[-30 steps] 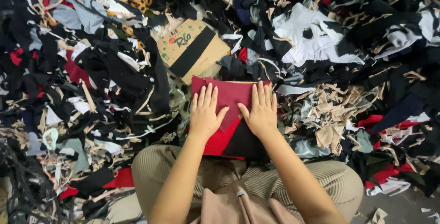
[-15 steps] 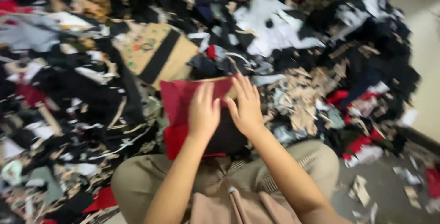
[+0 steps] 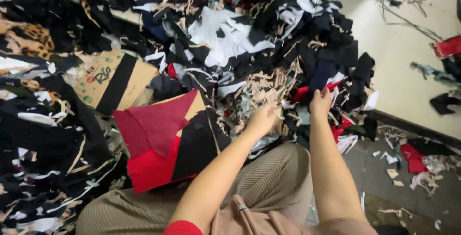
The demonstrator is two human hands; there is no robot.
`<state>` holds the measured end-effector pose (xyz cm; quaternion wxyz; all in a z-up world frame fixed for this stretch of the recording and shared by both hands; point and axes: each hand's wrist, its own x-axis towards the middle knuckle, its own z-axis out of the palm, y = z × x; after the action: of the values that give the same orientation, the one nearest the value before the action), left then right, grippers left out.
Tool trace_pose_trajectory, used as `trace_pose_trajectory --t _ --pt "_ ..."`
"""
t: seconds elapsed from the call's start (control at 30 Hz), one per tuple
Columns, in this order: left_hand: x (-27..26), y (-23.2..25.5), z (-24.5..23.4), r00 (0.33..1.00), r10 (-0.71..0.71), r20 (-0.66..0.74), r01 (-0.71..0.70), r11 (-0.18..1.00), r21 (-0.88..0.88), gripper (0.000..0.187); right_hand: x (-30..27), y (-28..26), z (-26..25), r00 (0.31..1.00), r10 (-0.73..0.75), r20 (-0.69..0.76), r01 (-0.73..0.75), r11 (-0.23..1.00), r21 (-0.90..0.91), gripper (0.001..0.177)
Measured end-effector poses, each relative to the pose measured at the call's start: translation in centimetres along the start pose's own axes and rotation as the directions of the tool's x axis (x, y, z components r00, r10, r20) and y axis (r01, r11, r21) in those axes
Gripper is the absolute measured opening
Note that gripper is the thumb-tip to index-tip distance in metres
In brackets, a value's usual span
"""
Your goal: Sorting through a pile of fabric scraps and placing them on a cardboard box
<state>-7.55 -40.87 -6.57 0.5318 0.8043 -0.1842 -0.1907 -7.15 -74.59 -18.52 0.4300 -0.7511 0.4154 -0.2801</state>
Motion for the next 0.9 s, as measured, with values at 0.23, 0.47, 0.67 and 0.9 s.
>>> trace_pose_trajectory --t 0.23,0.47,0.67,0.9 --pt "-1.4 1.9 -3.0 0.990 -0.115 0.076 0.107 0.990 0.093 0.028 -2.3 -6.6 -0.6 0.987 0.152 0.052 -0.148 0.986 -0.071 0.062" --pt "-1.3 5.6 -6.3 0.992 -0.113 -0.055 0.104 0.983 -0.150 0.032 -12.6 -19.3 -7.3 0.973 -0.078 0.217 -0.009 0.927 0.374 0.055" --pt "-2.8 8.2 -6.9 0.943 -0.228 0.241 0.331 0.686 -0.648 0.056 -23.4 -29.7 -10.2 0.811 -0.264 0.522 0.132 0.952 0.276 0.052" --pt "-2.9 14.1 -14.0 0.903 -0.216 0.371 0.428 0.520 -0.739 0.017 -26.5 -31.2 -11.3 0.359 -0.151 0.921 0.109 0.987 0.119 0.031"
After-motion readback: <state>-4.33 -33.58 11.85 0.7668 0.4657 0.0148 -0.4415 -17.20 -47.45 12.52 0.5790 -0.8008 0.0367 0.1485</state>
